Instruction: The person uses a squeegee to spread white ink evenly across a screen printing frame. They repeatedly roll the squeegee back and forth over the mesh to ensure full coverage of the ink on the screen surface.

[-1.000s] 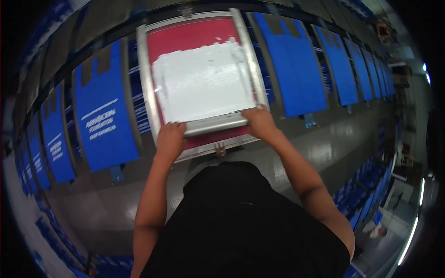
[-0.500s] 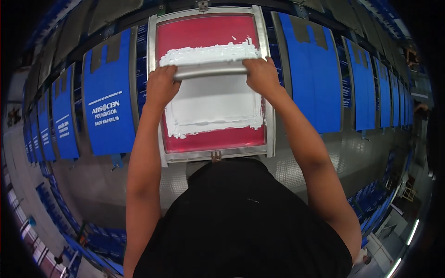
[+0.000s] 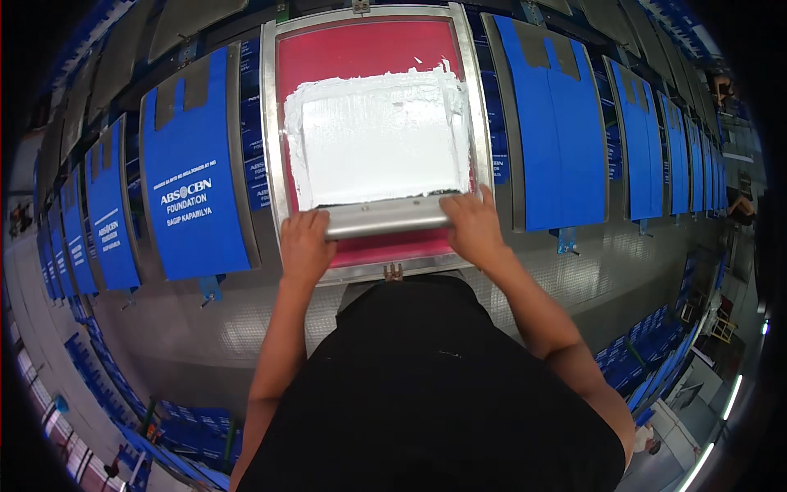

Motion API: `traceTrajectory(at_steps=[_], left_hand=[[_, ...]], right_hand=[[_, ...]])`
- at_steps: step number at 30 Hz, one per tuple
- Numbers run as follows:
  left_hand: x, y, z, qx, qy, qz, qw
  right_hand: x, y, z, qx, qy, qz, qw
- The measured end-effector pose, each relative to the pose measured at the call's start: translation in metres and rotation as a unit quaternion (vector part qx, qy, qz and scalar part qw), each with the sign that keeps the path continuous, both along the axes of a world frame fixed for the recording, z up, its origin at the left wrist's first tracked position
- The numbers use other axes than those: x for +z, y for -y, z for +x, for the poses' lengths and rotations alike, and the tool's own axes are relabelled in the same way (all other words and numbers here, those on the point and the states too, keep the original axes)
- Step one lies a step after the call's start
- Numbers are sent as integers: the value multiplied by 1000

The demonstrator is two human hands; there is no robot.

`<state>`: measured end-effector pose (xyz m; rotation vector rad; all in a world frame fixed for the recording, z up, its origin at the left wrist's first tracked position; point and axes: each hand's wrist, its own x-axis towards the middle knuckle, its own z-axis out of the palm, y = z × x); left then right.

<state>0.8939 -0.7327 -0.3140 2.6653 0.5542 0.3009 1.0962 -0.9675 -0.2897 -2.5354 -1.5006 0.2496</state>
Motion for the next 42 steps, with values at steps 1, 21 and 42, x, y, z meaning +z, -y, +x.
traceTrajectory(at_steps=[1,21,42], left_hand=[[-8,1,-2,-4,16,6,1000],[-22,-14,2,-13,-39,-12,999],[-32,-71,66,55,-82,-22,995]], right_hand=[[-6,1,-3,-2,9,20,1000],[-23,-15,11,0,-6,-33,999],[-53,-71,71,-25,52,-30,998]])
